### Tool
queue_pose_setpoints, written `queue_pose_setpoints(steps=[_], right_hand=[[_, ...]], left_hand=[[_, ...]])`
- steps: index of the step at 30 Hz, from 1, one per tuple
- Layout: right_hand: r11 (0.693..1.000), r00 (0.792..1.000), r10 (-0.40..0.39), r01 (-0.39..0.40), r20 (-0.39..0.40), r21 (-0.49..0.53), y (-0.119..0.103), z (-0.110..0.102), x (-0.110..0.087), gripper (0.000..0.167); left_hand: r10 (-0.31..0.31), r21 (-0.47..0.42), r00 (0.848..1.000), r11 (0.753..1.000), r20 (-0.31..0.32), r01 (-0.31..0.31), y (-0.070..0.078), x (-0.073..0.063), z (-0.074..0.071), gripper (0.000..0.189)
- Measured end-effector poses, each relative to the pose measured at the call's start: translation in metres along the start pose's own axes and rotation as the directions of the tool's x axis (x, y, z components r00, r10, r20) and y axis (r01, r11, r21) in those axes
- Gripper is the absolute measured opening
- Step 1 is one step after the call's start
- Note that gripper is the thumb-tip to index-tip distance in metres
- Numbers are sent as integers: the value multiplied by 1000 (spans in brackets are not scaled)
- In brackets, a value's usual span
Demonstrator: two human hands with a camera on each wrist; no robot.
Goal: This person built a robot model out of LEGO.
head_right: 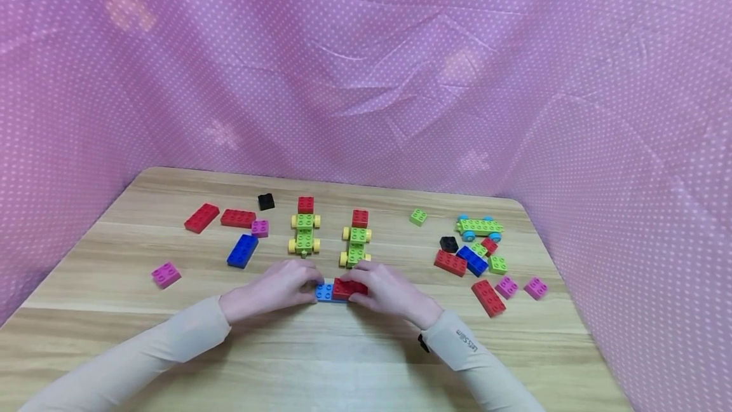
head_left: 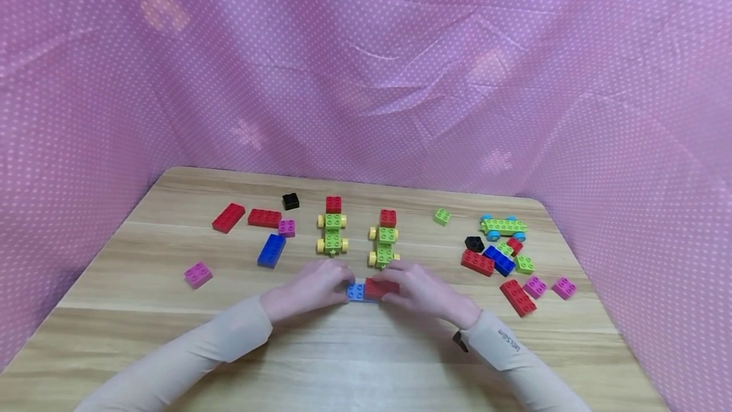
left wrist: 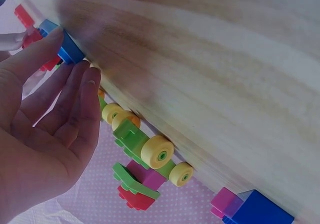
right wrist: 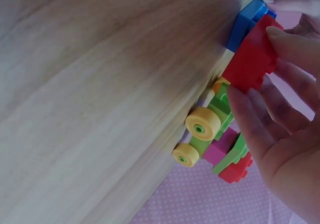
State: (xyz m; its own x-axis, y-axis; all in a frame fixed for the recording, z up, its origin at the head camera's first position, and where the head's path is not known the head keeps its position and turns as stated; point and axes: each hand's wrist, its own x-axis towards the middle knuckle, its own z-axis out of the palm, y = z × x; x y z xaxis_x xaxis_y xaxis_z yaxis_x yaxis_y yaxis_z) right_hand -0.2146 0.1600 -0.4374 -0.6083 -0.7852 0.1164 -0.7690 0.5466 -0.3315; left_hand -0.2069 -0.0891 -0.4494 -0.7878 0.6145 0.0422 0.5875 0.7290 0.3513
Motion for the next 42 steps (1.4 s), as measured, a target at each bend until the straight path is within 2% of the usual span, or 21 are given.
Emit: queue_pose_setpoints(steps=[7, 14, 24, 29, 33, 38, 42], right_hand=[[999, 1000, -1, 1, -1, -40, -4, 1, 0, 42], [997, 1000, -27, 26, -11, -67, -5, 2, 1, 39], [993, 999, -2, -2, -33, -117, -14, 2, 6, 36], [989, 999, 15, -19, -33, -144, -17, 3, 7, 34], [991, 999, 16, -20, -33, -131, -15, 4, 8, 33], [996, 1000, -10, 8, -20, -85, -10, 3, 9, 35], [998, 1000, -4, 3, -6, -65, -7, 1, 4, 36]], left_hand=[[-5, -17, 1000, 1000, 7, 6, 1, 1, -1, 22], [-10, -17, 1000, 1000, 14, 10, 3, 1, -1, 22], [-23, -17, 1000, 1000, 16, 23, 3, 1, -4, 21], [-12, 17, 1000, 1000, 9, 11, 4, 0, -5, 23], [-5, 28, 1000, 1000, -1, 5, 4, 1, -3, 17], [-24, -6, 1000, 1000, 4, 24, 3, 4, -2, 13], [-13, -17, 1000, 1000, -1, 13, 4, 4, 0, 12]])
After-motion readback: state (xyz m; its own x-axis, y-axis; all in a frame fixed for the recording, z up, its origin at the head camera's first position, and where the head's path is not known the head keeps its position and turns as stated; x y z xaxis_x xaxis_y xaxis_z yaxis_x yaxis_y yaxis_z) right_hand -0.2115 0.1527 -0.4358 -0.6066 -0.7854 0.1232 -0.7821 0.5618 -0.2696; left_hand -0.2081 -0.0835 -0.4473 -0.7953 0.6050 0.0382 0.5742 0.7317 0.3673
